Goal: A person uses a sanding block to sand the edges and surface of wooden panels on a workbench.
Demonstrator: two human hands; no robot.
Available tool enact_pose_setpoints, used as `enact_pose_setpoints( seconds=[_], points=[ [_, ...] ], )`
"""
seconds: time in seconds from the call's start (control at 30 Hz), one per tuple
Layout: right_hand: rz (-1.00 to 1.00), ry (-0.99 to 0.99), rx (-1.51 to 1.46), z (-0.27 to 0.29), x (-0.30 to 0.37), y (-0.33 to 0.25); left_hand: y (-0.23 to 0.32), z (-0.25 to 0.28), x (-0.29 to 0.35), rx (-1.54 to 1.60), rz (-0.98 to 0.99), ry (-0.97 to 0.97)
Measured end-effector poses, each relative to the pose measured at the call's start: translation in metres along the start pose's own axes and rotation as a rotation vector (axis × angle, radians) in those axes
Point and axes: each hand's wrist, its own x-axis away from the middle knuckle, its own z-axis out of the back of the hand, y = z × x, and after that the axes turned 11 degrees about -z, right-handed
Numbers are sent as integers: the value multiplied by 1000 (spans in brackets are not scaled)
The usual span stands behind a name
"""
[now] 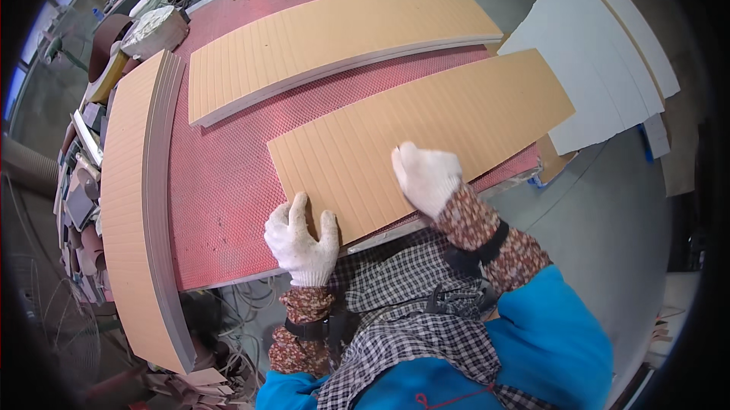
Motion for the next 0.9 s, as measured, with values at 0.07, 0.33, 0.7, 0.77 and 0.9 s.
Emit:
enact_pose_setpoints(
  seconds=[0.07,0.33,0.7,0.77,0.9],
  points=[
    [3,49,64,-4,-35,-10,1,2,0,5,6,1],
    [63,-130,203,11,-152,-48,0,4,1,20,11,10],
    [-4,-77,83,3,-93,-26,-1,4,0,38,-11,33],
    [-1,20,27,-4,-59,-15,-1,5,-2,33,12,32],
    [53,117,-4,-6,18,4,-3,7,-3,44,27,19]
  ],
)
